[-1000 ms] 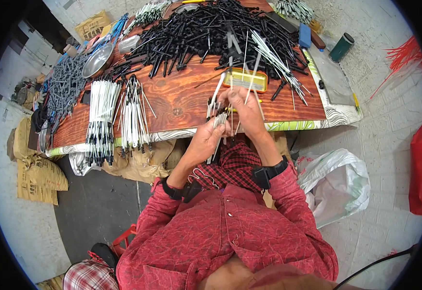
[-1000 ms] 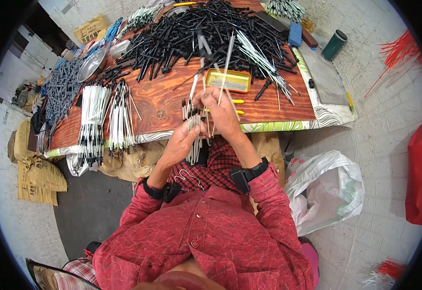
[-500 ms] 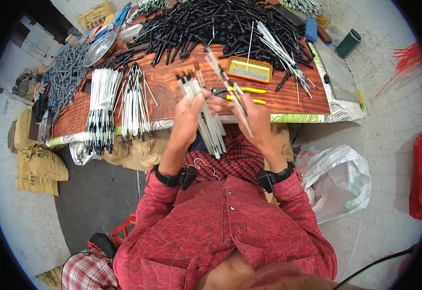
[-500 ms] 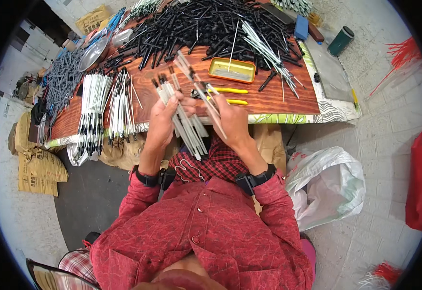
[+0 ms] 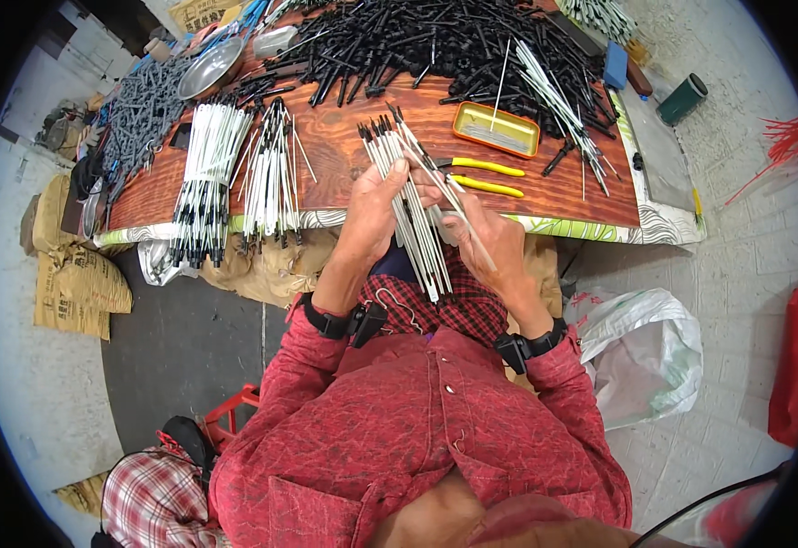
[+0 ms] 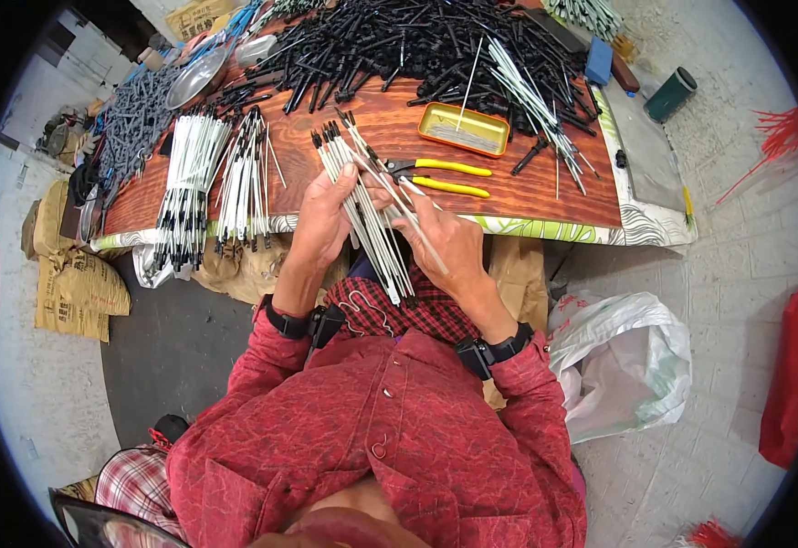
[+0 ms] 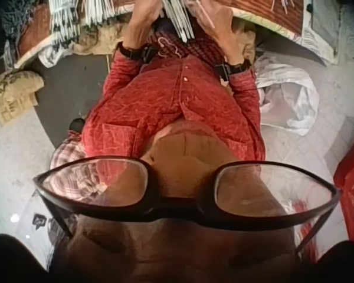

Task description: The person trims the ends of white rods using pliers, gathers them into bundles, and sorts through them by hand. They then move a pink cloth and a white bag before continuing to arrange and trim more rods.

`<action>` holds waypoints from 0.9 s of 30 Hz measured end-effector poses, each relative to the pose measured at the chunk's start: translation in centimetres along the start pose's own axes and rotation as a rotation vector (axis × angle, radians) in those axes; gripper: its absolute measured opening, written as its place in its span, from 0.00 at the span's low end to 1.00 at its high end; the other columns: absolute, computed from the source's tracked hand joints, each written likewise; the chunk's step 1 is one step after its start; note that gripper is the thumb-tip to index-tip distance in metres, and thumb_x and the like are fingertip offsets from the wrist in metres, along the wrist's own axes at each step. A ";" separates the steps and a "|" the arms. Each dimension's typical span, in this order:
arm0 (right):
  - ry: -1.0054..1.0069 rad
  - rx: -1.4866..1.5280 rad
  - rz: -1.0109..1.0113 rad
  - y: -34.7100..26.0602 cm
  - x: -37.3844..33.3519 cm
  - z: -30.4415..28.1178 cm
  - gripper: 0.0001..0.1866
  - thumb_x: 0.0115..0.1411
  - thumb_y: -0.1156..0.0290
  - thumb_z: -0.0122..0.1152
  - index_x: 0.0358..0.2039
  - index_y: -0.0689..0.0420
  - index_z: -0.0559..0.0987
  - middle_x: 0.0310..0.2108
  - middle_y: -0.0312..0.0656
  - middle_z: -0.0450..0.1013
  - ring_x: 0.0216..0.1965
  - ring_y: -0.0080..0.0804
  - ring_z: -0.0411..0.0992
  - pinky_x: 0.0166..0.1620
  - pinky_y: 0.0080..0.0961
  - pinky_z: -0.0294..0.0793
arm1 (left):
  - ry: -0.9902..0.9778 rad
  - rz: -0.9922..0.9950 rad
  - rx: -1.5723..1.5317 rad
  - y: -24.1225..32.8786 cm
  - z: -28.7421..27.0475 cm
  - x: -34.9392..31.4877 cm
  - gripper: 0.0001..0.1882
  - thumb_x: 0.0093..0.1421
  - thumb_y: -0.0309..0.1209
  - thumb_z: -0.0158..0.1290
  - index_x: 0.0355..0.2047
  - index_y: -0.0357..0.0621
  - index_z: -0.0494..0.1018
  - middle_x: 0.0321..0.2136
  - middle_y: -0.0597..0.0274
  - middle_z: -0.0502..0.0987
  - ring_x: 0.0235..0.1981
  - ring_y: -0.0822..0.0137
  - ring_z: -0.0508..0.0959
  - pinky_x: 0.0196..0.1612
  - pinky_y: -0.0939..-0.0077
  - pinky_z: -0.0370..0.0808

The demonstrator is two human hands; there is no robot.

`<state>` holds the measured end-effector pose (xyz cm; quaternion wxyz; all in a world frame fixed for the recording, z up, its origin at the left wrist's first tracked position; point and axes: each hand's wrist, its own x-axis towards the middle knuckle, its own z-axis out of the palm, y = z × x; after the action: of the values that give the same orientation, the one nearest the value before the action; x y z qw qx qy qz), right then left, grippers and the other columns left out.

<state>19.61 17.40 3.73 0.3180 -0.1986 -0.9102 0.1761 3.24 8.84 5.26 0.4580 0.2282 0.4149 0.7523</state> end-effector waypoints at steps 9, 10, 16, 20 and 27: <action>0.054 -0.067 -0.052 -0.1 -0.2 0.8 0.21 0.60 0.64 0.58 0.53 0.57 0.73 0.22 0.46 0.75 0.22 0.39 0.75 0.24 0.33 0.71 | 0.013 0.004 -0.070 0.1 -0.1 0.1 0.12 0.69 0.34 0.43 0.47 0.39 0.66 0.39 0.47 0.78 0.37 0.61 0.81 0.41 0.68 0.80; 0.059 -0.070 -0.063 0.0 -0.2 0.9 0.20 0.61 0.65 0.57 0.52 0.57 0.73 0.21 0.46 0.75 0.21 0.40 0.75 0.23 0.33 0.71 | 0.019 0.008 -0.077 0.1 0.0 0.1 0.13 0.69 0.34 0.43 0.48 0.39 0.66 0.39 0.48 0.78 0.37 0.61 0.81 0.41 0.68 0.80; 0.042 -0.127 -0.138 0.4 -0.1 1.0 0.20 0.60 0.66 0.57 0.52 0.59 0.74 0.22 0.47 0.75 0.21 0.40 0.74 0.23 0.34 0.71 | 0.030 0.006 -0.075 -0.1 -0.2 0.1 0.14 0.69 0.33 0.43 0.49 0.39 0.65 0.38 0.49 0.78 0.38 0.60 0.80 0.42 0.66 0.79; -0.038 -0.142 -0.084 0.0 -0.4 1.2 0.20 0.59 0.68 0.58 0.51 0.60 0.74 0.22 0.46 0.75 0.23 0.40 0.75 0.25 0.33 0.71 | -0.021 -0.024 -0.098 -0.3 -0.6 0.1 0.14 0.68 0.33 0.44 0.50 0.38 0.65 0.38 0.49 0.78 0.38 0.60 0.80 0.44 0.65 0.79; -0.027 -0.027 0.027 -1.1 -1.3 1.7 0.21 0.57 0.72 0.59 0.52 0.60 0.73 0.26 0.45 0.76 0.26 0.40 0.76 0.28 0.33 0.74 | -0.062 -0.040 -0.271 -0.8 -1.8 0.7 0.13 0.68 0.31 0.45 0.49 0.38 0.66 0.40 0.48 0.77 0.38 0.59 0.80 0.47 0.60 0.79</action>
<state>19.15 15.50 2.38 0.3006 -0.2127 -0.9139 0.1708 2.01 8.90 3.63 0.5122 0.1792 0.2996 0.7847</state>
